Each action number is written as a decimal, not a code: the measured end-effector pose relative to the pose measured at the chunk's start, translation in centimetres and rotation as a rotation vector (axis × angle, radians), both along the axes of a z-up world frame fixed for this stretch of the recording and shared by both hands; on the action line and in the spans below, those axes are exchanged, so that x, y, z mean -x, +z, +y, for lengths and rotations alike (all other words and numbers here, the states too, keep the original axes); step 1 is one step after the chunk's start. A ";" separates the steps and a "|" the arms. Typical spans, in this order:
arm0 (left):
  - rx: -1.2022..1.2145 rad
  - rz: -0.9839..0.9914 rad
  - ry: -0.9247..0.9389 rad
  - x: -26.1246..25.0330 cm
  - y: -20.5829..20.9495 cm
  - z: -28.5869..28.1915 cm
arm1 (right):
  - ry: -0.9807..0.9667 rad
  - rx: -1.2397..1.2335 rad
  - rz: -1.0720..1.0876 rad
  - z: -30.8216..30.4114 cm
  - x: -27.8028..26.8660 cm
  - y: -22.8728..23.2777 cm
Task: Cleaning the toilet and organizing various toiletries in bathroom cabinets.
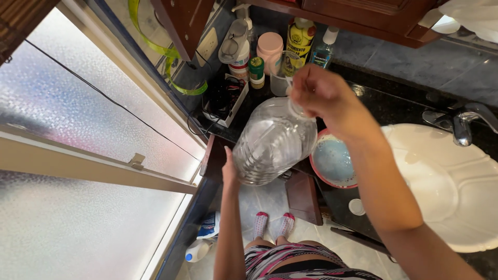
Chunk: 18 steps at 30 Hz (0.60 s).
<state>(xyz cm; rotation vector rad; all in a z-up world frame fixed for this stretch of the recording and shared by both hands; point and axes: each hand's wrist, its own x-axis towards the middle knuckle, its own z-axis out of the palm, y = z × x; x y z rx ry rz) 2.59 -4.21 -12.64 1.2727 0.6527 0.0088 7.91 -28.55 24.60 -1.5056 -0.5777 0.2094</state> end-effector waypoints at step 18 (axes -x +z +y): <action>-0.338 -0.719 -0.283 -2.9 6.9 -8.8 | -0.004 -0.433 0.381 1.5 -6.0 -4.0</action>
